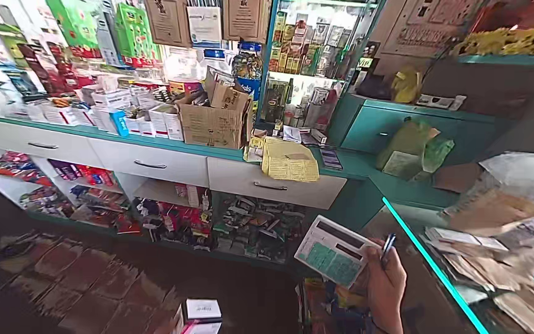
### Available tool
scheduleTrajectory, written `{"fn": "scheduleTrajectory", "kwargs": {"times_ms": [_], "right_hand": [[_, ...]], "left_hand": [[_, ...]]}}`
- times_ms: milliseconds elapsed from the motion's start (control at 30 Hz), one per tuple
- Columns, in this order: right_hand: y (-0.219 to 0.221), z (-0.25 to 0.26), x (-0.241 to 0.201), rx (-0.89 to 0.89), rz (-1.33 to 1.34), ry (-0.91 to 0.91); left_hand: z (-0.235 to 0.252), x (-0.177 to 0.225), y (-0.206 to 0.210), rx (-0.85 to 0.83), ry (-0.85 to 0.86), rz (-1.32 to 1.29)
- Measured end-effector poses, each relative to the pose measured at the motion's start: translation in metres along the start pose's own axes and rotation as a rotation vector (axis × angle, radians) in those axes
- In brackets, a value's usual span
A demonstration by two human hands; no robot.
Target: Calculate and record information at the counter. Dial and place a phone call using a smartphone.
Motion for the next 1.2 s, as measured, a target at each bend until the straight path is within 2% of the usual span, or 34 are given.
{"fn": "scheduleTrajectory", "kwargs": {"times_ms": [67, 167, 200, 267, 333, 500, 533, 567, 600, 700, 767, 800, 867, 933, 1000, 1100, 1200], "right_hand": [[0.016, 0.061, -0.007, 0.051, 0.048, -0.056], [0.045, 0.157, -0.011, 0.063, 0.045, -0.141], [0.057, 0.188, -0.009, 0.053, 0.04, -0.136], [0.086, 0.249, -0.003, -0.012, 0.032, -0.082], [0.122, 0.302, 0.008, -0.13, 0.008, -0.033], [0.225, 0.409, 0.053, -0.442, -0.107, 0.13], [0.245, 0.426, 0.065, -0.498, -0.132, 0.159], [0.264, 0.442, 0.077, -0.546, -0.155, 0.193], [0.28, 0.454, 0.087, -0.594, -0.177, 0.226], [0.318, 0.479, 0.105, -0.745, -0.205, 0.308], [0.336, 0.489, 0.117, -0.783, -0.304, 0.25], [0.339, 0.489, 0.117, -0.771, -0.407, 0.183], [0.336, 0.484, 0.099, -0.688, -0.642, -0.024], [0.322, 0.475, 0.08, -0.574, -0.709, -0.227], [0.299, 0.459, 0.064, -0.518, -0.597, -0.262], [0.266, 0.43, 0.056, -0.626, -0.296, -0.096], [0.256, 0.4, 0.063, -0.611, -0.202, -0.181]], "left_hand": [[0.074, -0.02, 0.034, -0.158, 0.018, -0.228], [0.174, -0.044, 0.086, -0.552, -0.18, -0.58], [0.202, -0.046, 0.103, -0.622, -0.214, -0.648], [0.254, -0.048, 0.131, -0.623, -0.213, -0.645], [0.294, -0.053, 0.149, -0.528, -0.152, -0.542], [0.353, -0.06, 0.177, -0.488, 0.3, -0.239], [0.368, -0.058, 0.186, -0.477, 0.344, -0.194], [0.384, -0.057, 0.194, -0.464, 0.332, -0.21], [0.402, -0.057, 0.203, -0.411, 0.247, -0.327], [0.456, -0.054, 0.23, -0.307, -0.06, -0.613], [0.473, -0.057, 0.235, -0.27, -0.132, -0.665], [0.476, -0.057, 0.236, -0.24, -0.129, -0.655], [0.491, -0.064, 0.234, -0.302, -0.134, -0.692], [0.507, -0.074, 0.23, -0.343, -0.184, -0.781], [0.523, -0.071, 0.234, -0.343, -0.2, -0.853], [0.544, -0.065, 0.24, -0.291, -0.13, -0.791], [0.549, -0.062, 0.249, -0.194, -0.038, -0.655]]}}
Point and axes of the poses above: each hand's wrist, its own z-axis towards the middle knuckle, its own y-axis out of the palm, x = y × z, the point moved 2 cm from there along z, towards the middle knuckle, and after that the axes turned 13 degrees about y, right-handed, at the moved point
